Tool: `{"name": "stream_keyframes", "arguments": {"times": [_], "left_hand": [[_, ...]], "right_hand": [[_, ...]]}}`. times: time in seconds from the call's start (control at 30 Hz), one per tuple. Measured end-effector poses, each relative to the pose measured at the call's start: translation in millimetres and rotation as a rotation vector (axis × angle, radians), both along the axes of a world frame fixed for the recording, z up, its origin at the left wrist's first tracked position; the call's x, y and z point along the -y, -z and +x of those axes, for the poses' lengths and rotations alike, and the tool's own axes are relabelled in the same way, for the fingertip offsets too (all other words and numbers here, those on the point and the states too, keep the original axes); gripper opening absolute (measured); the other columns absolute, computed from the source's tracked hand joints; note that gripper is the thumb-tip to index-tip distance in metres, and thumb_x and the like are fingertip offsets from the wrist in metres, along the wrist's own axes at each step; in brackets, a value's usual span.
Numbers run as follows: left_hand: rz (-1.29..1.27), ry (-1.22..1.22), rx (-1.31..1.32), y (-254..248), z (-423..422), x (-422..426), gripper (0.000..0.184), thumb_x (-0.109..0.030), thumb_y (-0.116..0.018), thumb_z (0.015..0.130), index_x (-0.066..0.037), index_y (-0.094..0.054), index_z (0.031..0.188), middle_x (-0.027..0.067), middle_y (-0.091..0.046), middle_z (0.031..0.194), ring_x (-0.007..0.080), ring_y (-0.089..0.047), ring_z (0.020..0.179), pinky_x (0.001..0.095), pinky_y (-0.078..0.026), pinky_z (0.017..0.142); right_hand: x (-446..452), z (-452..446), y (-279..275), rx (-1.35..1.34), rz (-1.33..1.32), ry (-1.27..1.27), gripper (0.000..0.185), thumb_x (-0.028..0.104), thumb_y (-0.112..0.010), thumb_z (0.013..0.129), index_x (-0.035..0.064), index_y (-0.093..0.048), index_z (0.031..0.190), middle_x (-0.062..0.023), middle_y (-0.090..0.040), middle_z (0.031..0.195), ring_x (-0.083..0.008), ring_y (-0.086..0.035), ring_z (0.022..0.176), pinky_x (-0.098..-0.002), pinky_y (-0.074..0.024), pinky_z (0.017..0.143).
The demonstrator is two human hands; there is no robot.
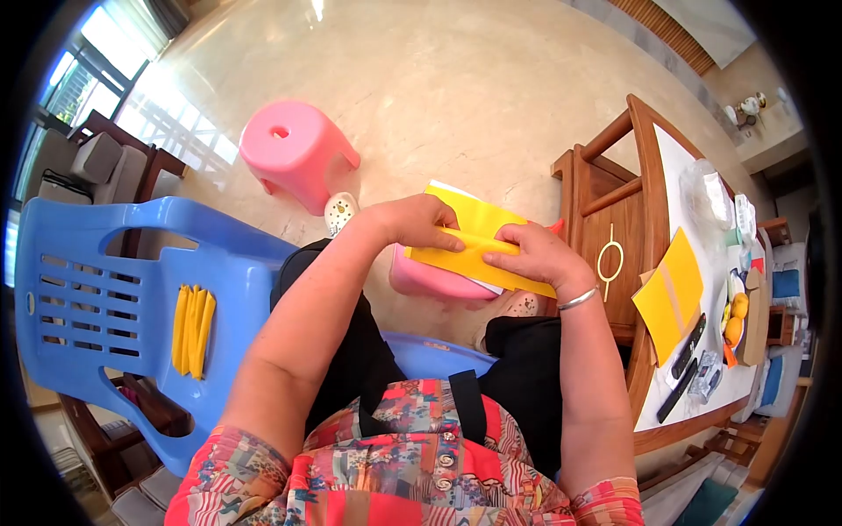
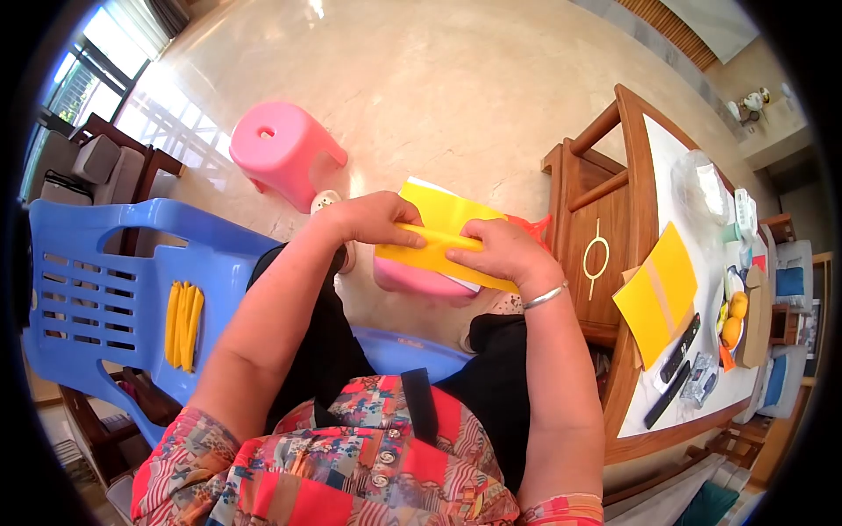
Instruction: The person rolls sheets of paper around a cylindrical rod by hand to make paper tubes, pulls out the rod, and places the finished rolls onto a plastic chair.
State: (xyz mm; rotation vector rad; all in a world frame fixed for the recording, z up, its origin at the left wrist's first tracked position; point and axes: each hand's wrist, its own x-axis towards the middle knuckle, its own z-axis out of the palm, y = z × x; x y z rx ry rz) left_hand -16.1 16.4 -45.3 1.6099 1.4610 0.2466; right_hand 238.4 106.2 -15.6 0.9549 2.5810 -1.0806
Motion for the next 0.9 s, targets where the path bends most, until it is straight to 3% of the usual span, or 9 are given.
{"name": "stream_keyframes", "arguments": {"times": [0.13,0.23,0.3,0.33,0.4,0.53,0.7,0.83,0.9], "left_hand": [[-0.209,0.001,0.088,-2.3,-6.9,-10.7,0.047,-0.049,-0.072,0.093,-0.005,-0.076,0.109,0.0026,-0.071,0.085,0.0133,-0.063,0.080,0.0306,-0.052,0.074],[-0.292,-0.056,0.145,8.0,-15.3,-12.2,0.046,-0.048,-0.073,0.094,-0.005,-0.076,0.107,0.0018,-0.070,0.083,0.0123,-0.061,0.075,0.0298,-0.051,0.068],[-0.326,-0.114,0.193,16.6,-20.0,-10.3,0.045,-0.047,-0.073,0.093,-0.004,-0.076,0.106,0.0021,-0.070,0.083,0.0124,-0.061,0.074,0.0296,-0.051,0.065],[-0.201,-0.118,0.178,22.7,-22.5,-7.8,0.044,-0.047,-0.073,0.093,-0.004,-0.076,0.104,0.0022,-0.070,0.084,0.0119,-0.061,0.073,0.0294,-0.050,0.063],[0.049,-0.128,0.142,30.1,-26.1,-2.3,0.043,-0.047,-0.074,0.093,-0.005,-0.075,0.101,0.0025,-0.070,0.084,0.0108,-0.061,0.072,0.0291,-0.049,0.059],[-0.147,-0.147,0.176,23.2,-30.7,-9.0,0.042,-0.046,-0.074,0.093,-0.005,-0.075,0.104,0.0035,-0.070,0.077,0.0106,-0.060,0.062,0.0280,-0.045,0.054],[-0.400,-0.211,0.236,14.3,-30.0,-23.5,0.054,-0.053,-0.068,0.095,-0.002,-0.075,0.111,0.0044,-0.064,0.065,0.0123,-0.054,0.052,0.0282,-0.041,0.050],[-0.371,-0.409,0.304,8.8,-23.3,-27.1,0.061,-0.058,-0.057,0.100,-0.001,-0.074,0.112,0.0078,-0.064,0.069,0.0124,-0.053,0.053,0.0263,-0.042,0.054],[-0.261,-0.501,0.390,5.3,-20.7,-26.2,0.062,-0.059,-0.053,0.102,-0.001,-0.073,0.116,0.0082,-0.065,0.073,0.0125,-0.055,0.057,0.0254,-0.043,0.058]], "right_hand": [[11.9,-6.7,14.7,-0.152,0.070,-0.036,0.042,0.039,-0.076,0.088,0.0013,-0.070,0.104,-0.0183,-0.070,0.091,-0.0322,-0.069,0.084,-0.0395,-0.0532,0.076],[18.2,-10.1,39.5,-0.316,0.205,-0.039,0.041,0.043,-0.074,0.088,0.0034,-0.070,0.099,-0.0200,-0.070,0.091,-0.0384,-0.068,0.087,-0.0434,-0.0539,0.078],[17.5,-10.6,51.9,-0.255,0.223,-0.047,0.041,0.040,-0.075,0.089,0.0019,-0.070,0.103,-0.0189,-0.070,0.091,-0.0332,-0.068,0.085,-0.0401,-0.0531,0.076],[16.7,-11.3,56.2,-0.226,0.230,-0.052,0.041,0.038,-0.075,0.090,0.0012,-0.070,0.106,-0.0183,-0.071,0.091,-0.0306,-0.069,0.083,-0.0384,-0.0527,0.076],[12.6,-10.5,60.7,-0.196,-0.001,0.030,0.041,0.038,-0.075,0.091,0.0006,-0.070,0.106,-0.0183,-0.071,0.092,-0.0291,-0.068,0.083,-0.0380,-0.0525,0.076],[6.7,-11.2,66.5,-0.168,-0.291,0.093,0.041,0.037,-0.075,0.092,-0.0003,-0.069,0.107,-0.0188,-0.070,0.091,-0.0273,-0.067,0.082,-0.0374,-0.0521,0.076],[15.2,-23.4,67.2,-0.278,0.003,0.038,0.043,0.037,-0.076,0.092,-0.0012,-0.067,0.110,-0.0168,-0.070,0.089,-0.0252,-0.067,0.081,-0.0369,-0.0529,0.077],[12.4,-24.1,81.1,-0.326,0.067,0.009,0.042,0.035,-0.075,0.093,-0.0011,-0.065,0.112,-0.0111,-0.067,0.084,-0.0204,-0.064,0.074,-0.0360,-0.0531,0.069],[9.3,-22.6,77.3,-0.298,-0.146,0.120,0.038,0.033,-0.075,0.095,0.0005,-0.065,0.111,-0.0071,-0.065,0.082,-0.0162,-0.061,0.066,-0.0326,-0.0509,0.061]]}}
